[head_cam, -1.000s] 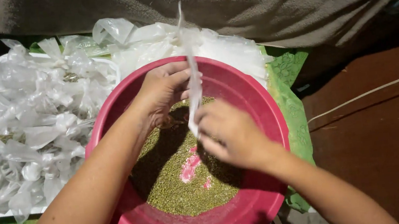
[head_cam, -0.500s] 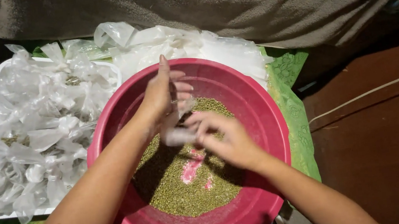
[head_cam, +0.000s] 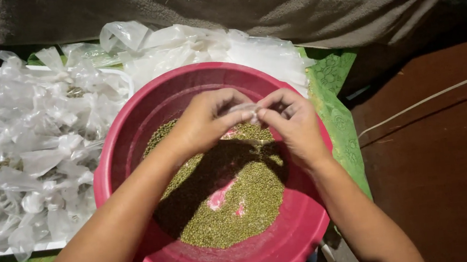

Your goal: Scooping mung beans from a bowl into small plastic bags and tying them closed.

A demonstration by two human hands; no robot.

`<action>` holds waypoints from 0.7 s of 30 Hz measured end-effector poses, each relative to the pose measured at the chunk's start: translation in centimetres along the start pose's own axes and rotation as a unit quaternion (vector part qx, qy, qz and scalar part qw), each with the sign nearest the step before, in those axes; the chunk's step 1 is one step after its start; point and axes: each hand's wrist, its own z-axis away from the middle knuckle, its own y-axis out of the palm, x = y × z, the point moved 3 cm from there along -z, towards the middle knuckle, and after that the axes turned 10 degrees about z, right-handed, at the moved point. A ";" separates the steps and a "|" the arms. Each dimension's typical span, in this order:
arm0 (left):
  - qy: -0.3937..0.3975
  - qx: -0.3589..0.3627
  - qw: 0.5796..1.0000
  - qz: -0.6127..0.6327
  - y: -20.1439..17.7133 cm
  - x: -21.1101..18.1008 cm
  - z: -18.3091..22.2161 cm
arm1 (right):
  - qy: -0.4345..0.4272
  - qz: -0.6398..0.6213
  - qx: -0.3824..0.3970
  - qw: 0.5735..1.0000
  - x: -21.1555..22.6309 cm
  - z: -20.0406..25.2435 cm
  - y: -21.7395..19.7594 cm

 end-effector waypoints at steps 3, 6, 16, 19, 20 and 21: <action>-0.039 0.002 0.999 -0.025 -1.2 2.1 0.4 | -0.009 0.013 -0.025 1.000 -0.4 -0.7 -1.6; -0.074 0.015 0.997 -0.026 -2.0 2.2 0.5 | -0.027 0.042 -0.046 0.998 -1.2 -2.1 -3.7; -0.171 -0.010 0.983 -0.065 -5.9 0.2 1.6 | -0.037 0.073 -0.129 0.988 0.1 -2.6 -9.3; -0.175 -0.040 0.983 -0.035 -7.5 0.2 1.4 | -0.038 0.163 -0.101 0.981 0.0 -1.2 -9.6; -0.167 -0.090 0.982 0.019 -8.1 0.6 1.4 | -0.033 0.224 -0.064 0.972 0.0 -0.8 -9.4; -0.157 -0.139 0.975 0.073 -8.8 1.0 1.5 | -0.026 0.283 -0.027 0.958 -0.1 -0.3 -9.2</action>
